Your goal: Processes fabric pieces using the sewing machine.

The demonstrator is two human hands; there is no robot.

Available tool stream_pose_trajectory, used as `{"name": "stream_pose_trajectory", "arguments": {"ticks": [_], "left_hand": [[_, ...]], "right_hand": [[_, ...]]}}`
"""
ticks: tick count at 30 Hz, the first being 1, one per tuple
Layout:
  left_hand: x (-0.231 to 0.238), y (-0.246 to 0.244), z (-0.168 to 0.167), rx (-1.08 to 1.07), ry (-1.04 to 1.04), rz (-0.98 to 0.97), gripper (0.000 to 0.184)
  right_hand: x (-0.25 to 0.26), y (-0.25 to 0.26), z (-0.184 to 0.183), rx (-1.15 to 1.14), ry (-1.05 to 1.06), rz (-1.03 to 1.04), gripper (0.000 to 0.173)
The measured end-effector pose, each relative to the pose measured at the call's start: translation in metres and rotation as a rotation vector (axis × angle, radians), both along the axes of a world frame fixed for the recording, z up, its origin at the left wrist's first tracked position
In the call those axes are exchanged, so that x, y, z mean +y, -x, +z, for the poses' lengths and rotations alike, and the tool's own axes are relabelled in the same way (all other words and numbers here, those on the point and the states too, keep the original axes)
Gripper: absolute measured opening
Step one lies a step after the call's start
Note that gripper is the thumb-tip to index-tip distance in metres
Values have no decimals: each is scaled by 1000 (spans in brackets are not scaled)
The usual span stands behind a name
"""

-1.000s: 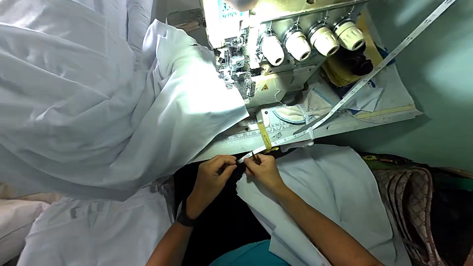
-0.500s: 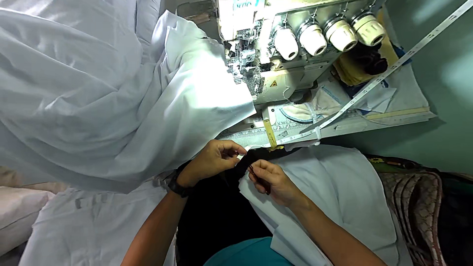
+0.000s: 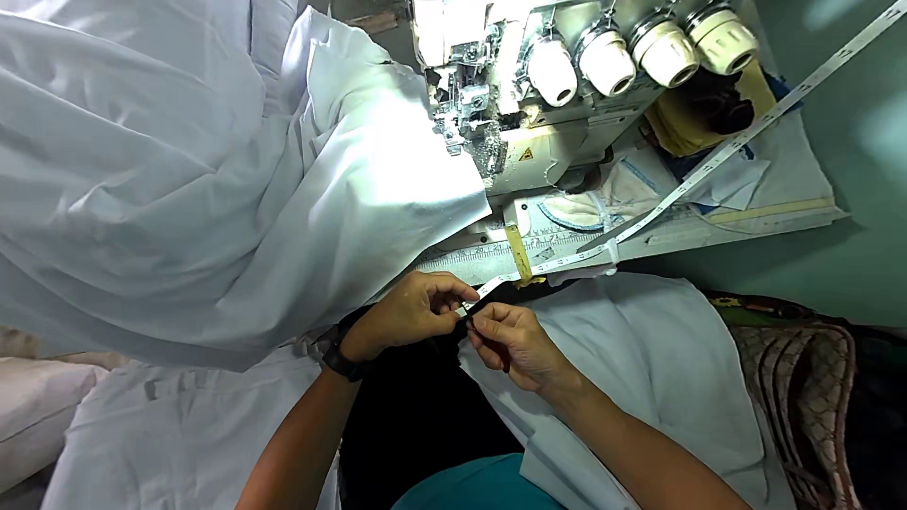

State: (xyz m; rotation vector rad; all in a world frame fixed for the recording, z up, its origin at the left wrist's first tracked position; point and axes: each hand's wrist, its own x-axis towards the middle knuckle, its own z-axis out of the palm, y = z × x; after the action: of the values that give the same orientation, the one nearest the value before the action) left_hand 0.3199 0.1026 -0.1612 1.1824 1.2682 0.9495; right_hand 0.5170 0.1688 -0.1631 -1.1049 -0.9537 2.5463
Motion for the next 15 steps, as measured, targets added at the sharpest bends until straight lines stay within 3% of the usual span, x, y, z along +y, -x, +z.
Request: {"name": "stream_pose_trajectory", "arguments": {"ticks": [2, 6, 8, 10, 12, 13, 15], "left_hand": [[-4, 2, 4, 50, 31, 20, 19], [-14, 5, 27, 228, -199, 185, 14], [-8, 6, 43, 371, -367, 367, 14], [4, 13, 56, 517, -490, 538, 15], [19, 25, 60, 633, -576, 635, 16], [26, 32, 60, 674, -587, 642, 16], [34, 45, 57, 697, -554, 618, 15]], "right_hand": [[7, 0, 6, 52, -91, 34, 21], [39, 10, 8, 74, -688, -153, 7], [57, 25, 3, 67, -1005, -278, 15], [72, 41, -2, 65, -1233, -324, 33], [79, 55, 0, 60, -1243, -328, 50], [80, 60, 2, 70, -1176, -300, 45], [78, 66, 5, 94, -945, -245, 9]]}}
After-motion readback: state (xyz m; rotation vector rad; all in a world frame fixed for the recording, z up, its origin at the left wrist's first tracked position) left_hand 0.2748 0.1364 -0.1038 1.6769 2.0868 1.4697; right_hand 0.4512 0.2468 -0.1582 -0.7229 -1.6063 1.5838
